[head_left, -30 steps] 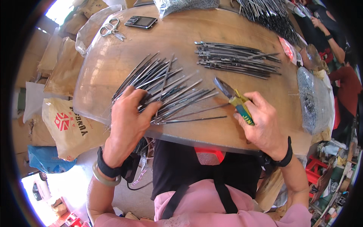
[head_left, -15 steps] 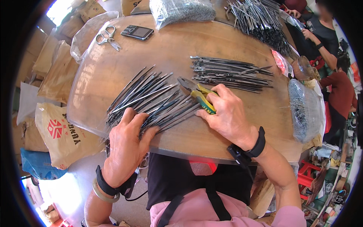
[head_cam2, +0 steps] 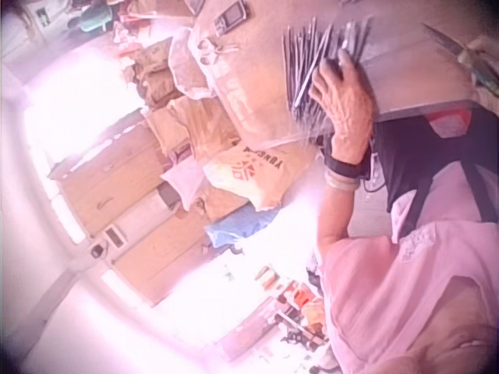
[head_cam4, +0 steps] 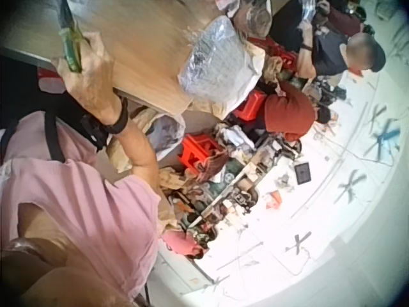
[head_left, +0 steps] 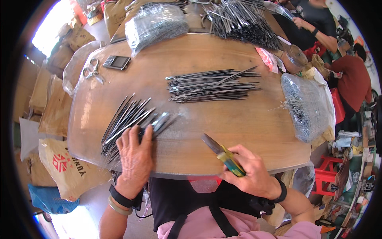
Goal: The person cuts metal rods one at a time using pliers. The person picks up a rod from the table, positions it between the blades of the pliers held in the other hand, and squeezes to cut it, placing the rods back onto the table.
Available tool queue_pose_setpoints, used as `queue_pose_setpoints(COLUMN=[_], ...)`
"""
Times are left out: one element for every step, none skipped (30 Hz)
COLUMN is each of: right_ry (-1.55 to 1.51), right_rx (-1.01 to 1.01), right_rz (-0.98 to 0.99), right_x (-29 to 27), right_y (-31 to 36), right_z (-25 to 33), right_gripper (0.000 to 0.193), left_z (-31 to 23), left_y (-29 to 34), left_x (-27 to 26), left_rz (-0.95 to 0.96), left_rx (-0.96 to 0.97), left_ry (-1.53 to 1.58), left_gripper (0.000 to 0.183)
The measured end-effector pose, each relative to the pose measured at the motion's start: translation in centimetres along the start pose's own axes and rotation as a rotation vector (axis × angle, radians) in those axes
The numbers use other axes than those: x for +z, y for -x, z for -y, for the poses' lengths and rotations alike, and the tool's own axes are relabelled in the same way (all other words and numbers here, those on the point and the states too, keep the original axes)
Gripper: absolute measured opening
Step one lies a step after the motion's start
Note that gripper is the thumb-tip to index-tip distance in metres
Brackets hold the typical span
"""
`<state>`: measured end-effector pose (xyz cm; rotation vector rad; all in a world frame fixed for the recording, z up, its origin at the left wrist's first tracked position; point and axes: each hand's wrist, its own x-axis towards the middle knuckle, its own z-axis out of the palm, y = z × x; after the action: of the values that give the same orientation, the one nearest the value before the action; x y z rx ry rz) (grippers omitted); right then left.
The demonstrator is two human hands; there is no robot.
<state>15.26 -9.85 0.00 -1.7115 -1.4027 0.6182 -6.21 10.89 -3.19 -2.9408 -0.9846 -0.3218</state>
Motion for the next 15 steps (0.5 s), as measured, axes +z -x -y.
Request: queue_pose_setpoints(right_ry=[-0.083, -0.164, -0.248, -0.212, -0.372, -0.532, -0.682, -0.716, -0.748, -0.233, 0.253, 0.376, 0.514, 0.650, 0.726], right_rx=[0.079, 0.158, 0.235, 0.201, 0.210, 0.215, 0.220, 0.136, 0.050, -0.012, -0.078, -0.144, -0.204, -0.257, -0.293], right_rz=[-0.007, -0.017, -0.025, -0.031, -0.108, -0.186, -0.261, -0.333, -0.405, -0.447, -0.460, -0.437, -0.411, -0.380, -0.338], right_x=[-0.6, -1.6, -2.7, -4.1, -5.2, -6.2, -7.2, -8.2, -9.6, -11.5, -13.3, -13.9, -13.9, -13.6, -13.4], right_y=[1.0, 2.1, 3.1, 4.2, 5.0, 5.6, 6.3, 5.5, 4.2, 3.5, 2.9, 1.9, 0.6, -0.4, -1.2], right_z=[-0.3, -0.4, -0.6, -1.3, -1.7, -2.0, -2.1, -1.9, -1.9, -2.4, -2.8, -3.6, -4.3, -5.2, -5.9], right_gripper=[0.035, 0.035, 0.034, 0.029, 0.027, 0.024, 0.022, 0.020, 0.019, 0.020, 0.020, 0.020, 0.020, 0.020, 0.020], left_z=[1.0, 1.8, 2.2, 1.4, 0.5, -0.6, -2.2, -3.9, -4.9, -6.3, -7.7, -9.0, -9.4, -9.4, -9.3], left_y=[0.0, 0.0, -0.2, -0.6, -1.0, -2.3, -3.7, -5.4, -7.0, -9.2, -11.1, -12.3, -13.2, -13.9, -14.5], left_x=[0.3, 0.5, 0.6, -0.1, -1.1, -2.3, -3.3, -4.3, -3.8, -2.4, -2.2, -2.0, -1.1, 0.3, 1.3], left_rz=[-0.010, -0.045, -0.080, -0.124, -0.130, -0.116, -0.098, -0.080, -0.031, 0.012, 0.056, -0.013, -0.052, -0.086, -0.125], left_rx=[0.008, 0.002, -0.004, -0.039, -0.044, 0.002, 0.042, 0.099, 0.146, 0.214, 0.275, 0.275, 0.300, 0.325, 0.349], left_ry=[-0.043, -0.076, -0.108, -0.135, -0.027, 0.115, 0.266, 0.373, 0.432, 0.518, 0.569, 0.469, 0.373, 0.277, 0.182], left_gripper=[0.053, 0.051, 0.049, 0.049, 0.049, 0.050, 0.050, 0.045, 0.043, 0.042, 0.040, 0.032, 0.030, 0.028, 0.026])
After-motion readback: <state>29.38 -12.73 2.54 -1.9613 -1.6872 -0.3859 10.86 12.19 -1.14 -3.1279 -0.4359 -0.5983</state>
